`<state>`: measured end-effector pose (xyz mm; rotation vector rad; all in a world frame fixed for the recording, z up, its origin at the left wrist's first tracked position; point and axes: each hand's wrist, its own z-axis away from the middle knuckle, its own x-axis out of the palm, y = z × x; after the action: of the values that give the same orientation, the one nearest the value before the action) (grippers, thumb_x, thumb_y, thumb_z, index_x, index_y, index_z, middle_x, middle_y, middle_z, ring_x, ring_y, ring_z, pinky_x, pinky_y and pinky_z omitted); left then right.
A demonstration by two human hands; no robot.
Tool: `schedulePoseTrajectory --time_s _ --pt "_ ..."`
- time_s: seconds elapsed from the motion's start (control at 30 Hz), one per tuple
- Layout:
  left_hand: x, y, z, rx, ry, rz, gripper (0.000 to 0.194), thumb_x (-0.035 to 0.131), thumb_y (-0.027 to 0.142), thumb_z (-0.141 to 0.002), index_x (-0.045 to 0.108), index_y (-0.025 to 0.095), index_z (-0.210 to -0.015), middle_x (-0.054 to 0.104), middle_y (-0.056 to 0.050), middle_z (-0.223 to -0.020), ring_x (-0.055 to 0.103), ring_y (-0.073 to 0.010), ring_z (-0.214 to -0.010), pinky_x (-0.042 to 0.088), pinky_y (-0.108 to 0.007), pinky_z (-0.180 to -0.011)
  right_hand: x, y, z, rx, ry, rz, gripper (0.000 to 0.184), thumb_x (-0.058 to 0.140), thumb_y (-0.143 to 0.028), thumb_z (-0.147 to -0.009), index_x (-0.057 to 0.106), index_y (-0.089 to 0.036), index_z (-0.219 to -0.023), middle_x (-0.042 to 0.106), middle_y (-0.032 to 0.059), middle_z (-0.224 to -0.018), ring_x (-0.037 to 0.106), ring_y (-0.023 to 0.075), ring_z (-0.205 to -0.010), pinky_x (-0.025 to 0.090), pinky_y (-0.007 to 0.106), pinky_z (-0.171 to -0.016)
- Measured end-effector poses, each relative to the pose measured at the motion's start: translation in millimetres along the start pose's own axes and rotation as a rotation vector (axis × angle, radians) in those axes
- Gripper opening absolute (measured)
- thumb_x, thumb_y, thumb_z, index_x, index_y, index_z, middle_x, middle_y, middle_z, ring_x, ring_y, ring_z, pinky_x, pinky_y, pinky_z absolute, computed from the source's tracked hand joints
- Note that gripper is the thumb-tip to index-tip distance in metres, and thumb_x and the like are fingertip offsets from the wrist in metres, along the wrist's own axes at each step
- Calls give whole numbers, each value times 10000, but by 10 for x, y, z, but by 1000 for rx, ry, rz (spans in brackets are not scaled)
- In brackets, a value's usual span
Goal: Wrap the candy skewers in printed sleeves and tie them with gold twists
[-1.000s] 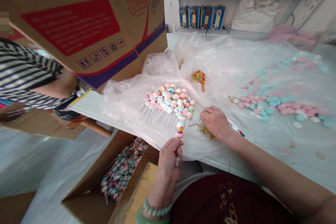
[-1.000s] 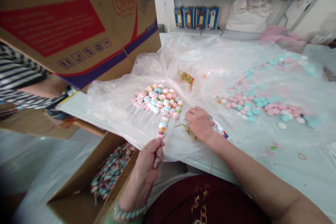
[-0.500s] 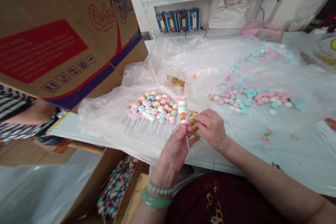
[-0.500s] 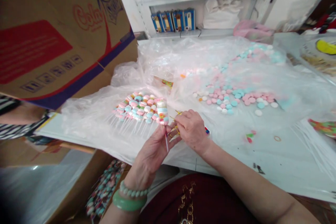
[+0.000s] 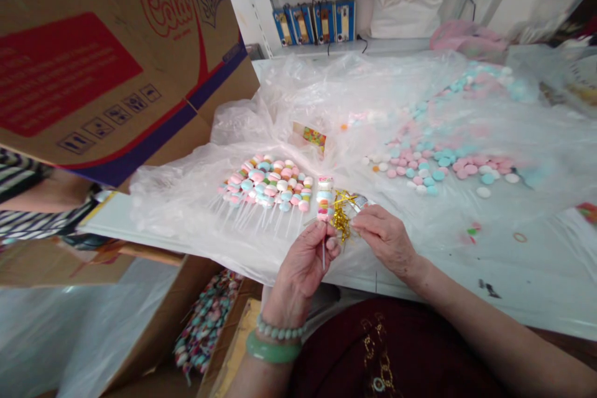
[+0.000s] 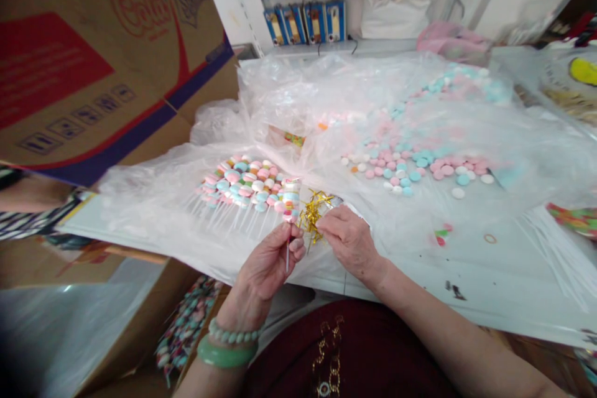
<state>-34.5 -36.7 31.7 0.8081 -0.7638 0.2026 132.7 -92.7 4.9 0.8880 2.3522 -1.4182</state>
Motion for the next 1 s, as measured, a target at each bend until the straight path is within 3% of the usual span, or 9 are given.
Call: schedulePoseTrajectory --time_s 0.13,0.23,0.33,0.5,0.6,0.77,1.0 --pt "-1 19 36 -45 2 -84 216 761 285 -712 615 128 -735 649 -51 -878 627 -160 -800 529 -283 -712 18 -34 83 15 65 66 214 507 -197 -902 717 -238 -896 675 60 -856 620 185 -831 500 328 -784" --pt "7 -18 62 -133 -73 -134 240 740 339 -735 611 136 -738 655 -92 -1025 633 -223 -942 525 -332 -787 39 -28 88 8 143 139 218 510 -205 -900 726 -238 -897 687 71 -870 624 196 -851 504 344 -791" --pt "2 -87 43 -199 -138 -114 249 741 357 -732 622 146 -788 661 -61 -864 652 -188 -767 534 -324 -717 54 -13 67 22 145 115 216 519 -225 -892 733 -254 -873 695 65 -874 630 197 -844 505 364 -810" --pt "-62 -115 -31 -104 -45 -31 189 749 272 -726 622 142 -778 589 11 -673 540 -81 -534 473 -213 -547 42 -53 80 103 105 -146 177 564 -239 -849 740 -256 -831 697 59 -845 635 194 -804 512 356 -763" --pt "-97 -53 -13 -44 -75 -151 224 733 329 -736 622 134 -736 585 1 -665 534 -86 -525 436 -212 -527 0 -110 90 250 -2 -375 108 639 -247 -783 740 -245 -818 702 47 -852 635 193 -819 495 348 -783" --pt "-50 8 68 44 -36 -428 237 726 344 -724 626 132 -690 587 -9 -647 523 -84 -525 385 -212 -534 -49 -173 16 717 -104 -700 185 640 -339 -747 740 -209 -831 689 17 -783 583 160 -730 455 303 -706" --pt "-11 -81 79 22 18 -482 272 722 385 -698 607 139 -680 579 10 -651 495 -67 -438 353 -213 -442 10 -197 -56 886 -212 -720 84 674 -251 -606 709 -176 -620 569 -28 -543 437 109 -552 340 252 -562"
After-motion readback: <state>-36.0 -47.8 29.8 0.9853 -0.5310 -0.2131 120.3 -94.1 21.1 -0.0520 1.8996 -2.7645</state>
